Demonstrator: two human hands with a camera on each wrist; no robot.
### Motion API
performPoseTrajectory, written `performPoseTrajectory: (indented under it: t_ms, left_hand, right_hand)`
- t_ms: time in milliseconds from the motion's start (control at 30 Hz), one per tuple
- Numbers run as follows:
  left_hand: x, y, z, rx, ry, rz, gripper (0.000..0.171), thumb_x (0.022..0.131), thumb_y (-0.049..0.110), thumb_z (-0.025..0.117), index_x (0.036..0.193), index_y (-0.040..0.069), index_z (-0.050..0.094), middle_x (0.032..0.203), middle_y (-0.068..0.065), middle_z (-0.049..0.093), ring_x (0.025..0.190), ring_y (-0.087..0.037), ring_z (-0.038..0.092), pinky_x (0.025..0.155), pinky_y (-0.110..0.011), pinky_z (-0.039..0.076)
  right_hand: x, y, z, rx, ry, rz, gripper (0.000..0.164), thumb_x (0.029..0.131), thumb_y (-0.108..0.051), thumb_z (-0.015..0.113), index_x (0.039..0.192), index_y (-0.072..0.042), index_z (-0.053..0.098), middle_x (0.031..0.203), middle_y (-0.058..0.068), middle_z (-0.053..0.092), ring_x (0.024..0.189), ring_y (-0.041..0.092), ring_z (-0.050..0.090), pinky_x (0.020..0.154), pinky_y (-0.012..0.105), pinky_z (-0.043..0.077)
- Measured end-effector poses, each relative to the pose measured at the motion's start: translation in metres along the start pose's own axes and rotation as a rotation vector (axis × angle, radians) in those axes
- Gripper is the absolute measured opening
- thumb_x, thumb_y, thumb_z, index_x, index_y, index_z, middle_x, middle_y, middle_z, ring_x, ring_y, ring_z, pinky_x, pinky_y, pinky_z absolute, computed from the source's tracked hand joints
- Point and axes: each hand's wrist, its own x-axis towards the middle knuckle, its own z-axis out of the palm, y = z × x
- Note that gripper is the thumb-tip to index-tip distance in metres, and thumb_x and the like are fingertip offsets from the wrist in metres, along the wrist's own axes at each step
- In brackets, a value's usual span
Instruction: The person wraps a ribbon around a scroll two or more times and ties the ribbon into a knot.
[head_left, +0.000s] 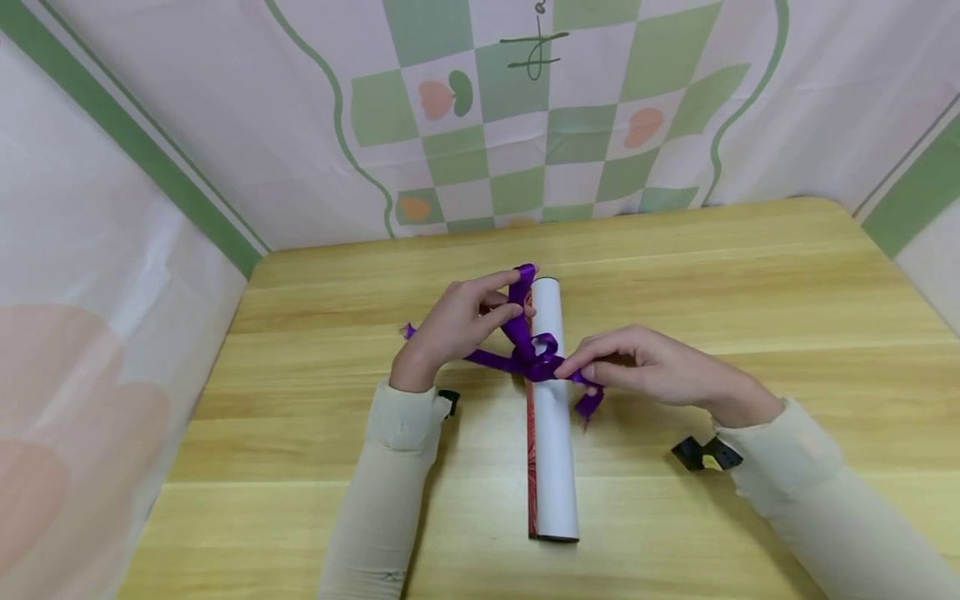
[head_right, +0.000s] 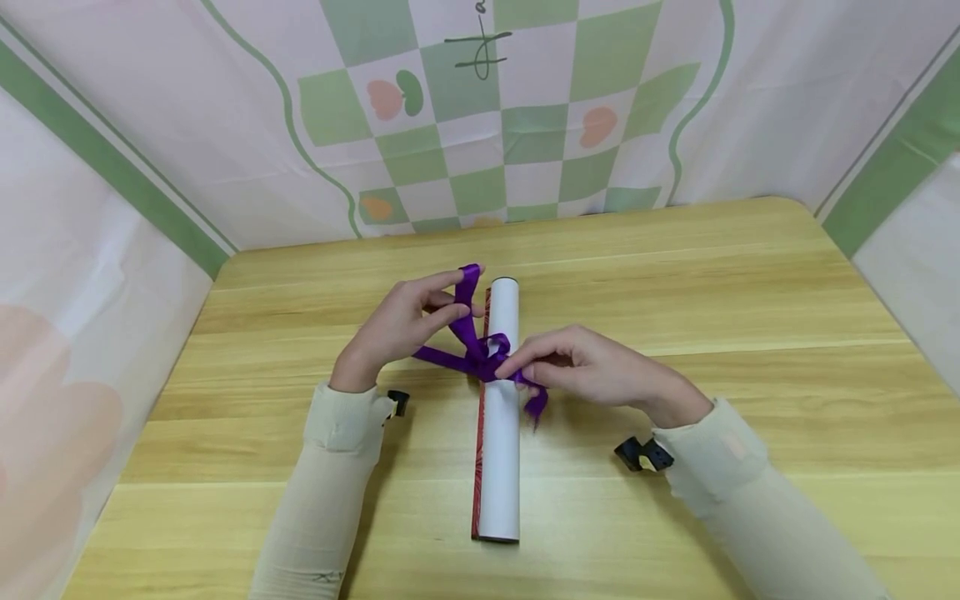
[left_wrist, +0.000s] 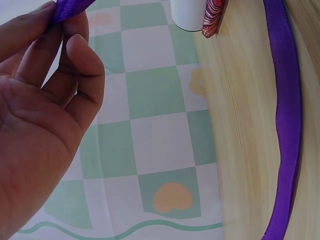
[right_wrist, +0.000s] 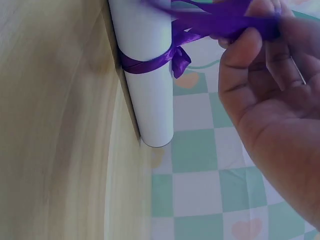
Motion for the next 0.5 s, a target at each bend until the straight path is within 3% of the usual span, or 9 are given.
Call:
performPoseTrajectory:
  t_ms: [133, 300, 400, 500]
  left_hand:
    - [0.0002, 0.0003, 0.0001, -0.003, -0.001, 0.009, 0.046, 0.096, 0.020, 0.054, 0.141, 0.014, 0.049, 0.100, 0.006, 0.072, 0.051, -0.014, 0.040, 0.054, -0.027, 0.032]
    - [0.0004, -0.0001, 0.0002, 0.002, 0.001, 0.012, 0.046, 0.096, 0.021, 0.054, 0.141, 0.014, 0.049, 0.100, 0.006, 0.072, 0.049, -0.014, 0.037, 0.053, -0.027, 0.032]
    - [0.0003, -0.0007, 0.0003, 0.011, 0.001, 0.014, 0.046, 0.096, 0.021, 0.054, 0.141, 0.011, 0.049, 0.100, 0.006, 0.072, 0.049, -0.013, 0.035, 0.053, -0.026, 0.032]
    - [-0.0001, -0.0011, 0.0004, 0.006, 0.002, 0.023, 0.046, 0.096, 0.019, 0.054, 0.141, 0.011, 0.049, 0.100, 0.006, 0.072, 0.048, -0.012, 0.037, 0.053, -0.026, 0.032]
  right_hand:
    - [0.0000, -0.0010, 0.0010, -0.045, 0.039, 0.094, 0.026, 0.095, -0.014, 0.055, 0.115, -0.006, 0.069, 0.114, 0.008, 0.069, 0.105, 0.019, 0.063, 0.089, 0.031, 0.049]
    - [0.0000, -0.0032, 0.0017, -0.117, 0.099, 0.224, 0.032, 0.089, -0.028, 0.065, 0.118, -0.015, 0.070, 0.109, -0.003, 0.071, 0.099, 0.013, 0.065, 0.082, 0.032, 0.050]
    - [0.0008, -0.0021, 0.0020, -0.140, 0.110, 0.210, 0.030, 0.091, -0.026, 0.062, 0.118, -0.014, 0.070, 0.109, -0.004, 0.071, 0.098, 0.013, 0.064, 0.081, 0.031, 0.051]
    - [0.0016, 0.0005, 0.0024, -0.121, 0.132, 0.135, 0.024, 0.095, -0.015, 0.055, 0.111, -0.008, 0.071, 0.110, -0.002, 0.070, 0.099, 0.014, 0.063, 0.081, 0.029, 0.051]
